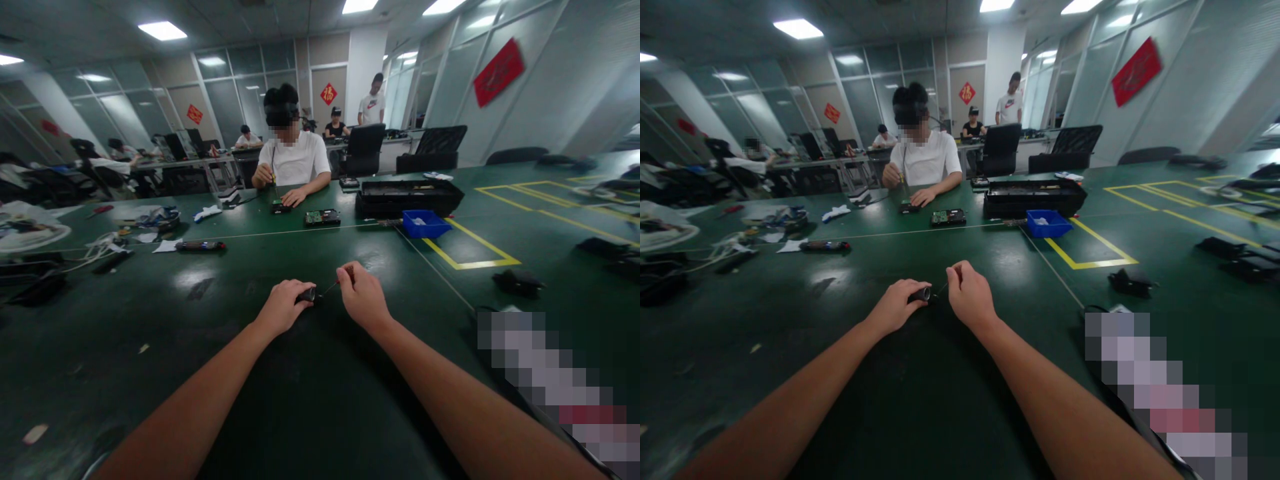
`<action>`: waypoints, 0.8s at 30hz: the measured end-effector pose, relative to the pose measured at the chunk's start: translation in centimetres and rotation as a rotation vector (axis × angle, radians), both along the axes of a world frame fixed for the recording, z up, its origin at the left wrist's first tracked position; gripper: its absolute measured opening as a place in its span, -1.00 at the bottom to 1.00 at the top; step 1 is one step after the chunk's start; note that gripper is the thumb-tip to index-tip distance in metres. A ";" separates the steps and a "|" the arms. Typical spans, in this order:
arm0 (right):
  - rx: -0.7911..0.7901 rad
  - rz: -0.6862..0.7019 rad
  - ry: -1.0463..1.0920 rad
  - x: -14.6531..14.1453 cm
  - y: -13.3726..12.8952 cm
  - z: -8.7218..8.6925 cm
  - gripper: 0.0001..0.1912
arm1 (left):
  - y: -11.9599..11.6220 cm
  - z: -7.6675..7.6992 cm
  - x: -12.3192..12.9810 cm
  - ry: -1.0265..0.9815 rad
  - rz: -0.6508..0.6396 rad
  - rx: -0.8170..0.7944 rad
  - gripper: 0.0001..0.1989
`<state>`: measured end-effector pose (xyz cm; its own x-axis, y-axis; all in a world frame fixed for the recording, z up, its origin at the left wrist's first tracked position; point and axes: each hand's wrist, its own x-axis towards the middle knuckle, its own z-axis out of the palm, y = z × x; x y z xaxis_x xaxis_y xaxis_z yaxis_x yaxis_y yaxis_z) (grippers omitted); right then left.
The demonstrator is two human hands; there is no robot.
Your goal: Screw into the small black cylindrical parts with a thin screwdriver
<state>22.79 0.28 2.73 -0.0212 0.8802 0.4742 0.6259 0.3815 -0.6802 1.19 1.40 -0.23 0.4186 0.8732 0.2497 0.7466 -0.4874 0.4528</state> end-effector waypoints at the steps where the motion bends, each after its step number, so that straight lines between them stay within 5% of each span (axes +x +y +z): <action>1: 0.000 -0.018 0.004 0.0 0.0 0.0 -0.72 | 0.1 0.0 -0.1 -0.005 0.011 -0.001 -0.61; 13: 0.020 -0.072 0.087 0.3 -0.1 0.2 -0.71 | -0.2 2.1 -0.9 -0.545 0.226 -0.106 -0.61; 17: 0.019 -0.073 0.111 0.3 -0.2 0.3 -0.70 | -0.8 3.1 -0.3 -0.444 0.195 -0.189 -0.64; 24: 0.040 -0.088 0.116 0.3 -0.2 0.4 -0.71 | -1.4 3.6 2.5 -0.028 -0.006 -0.107 -0.73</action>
<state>23.10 0.12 3.16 0.1119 0.8568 0.5034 0.5765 0.3566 -0.7351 3.69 0.00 3.40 0.4185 0.8928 0.1668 0.7301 -0.4399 0.5230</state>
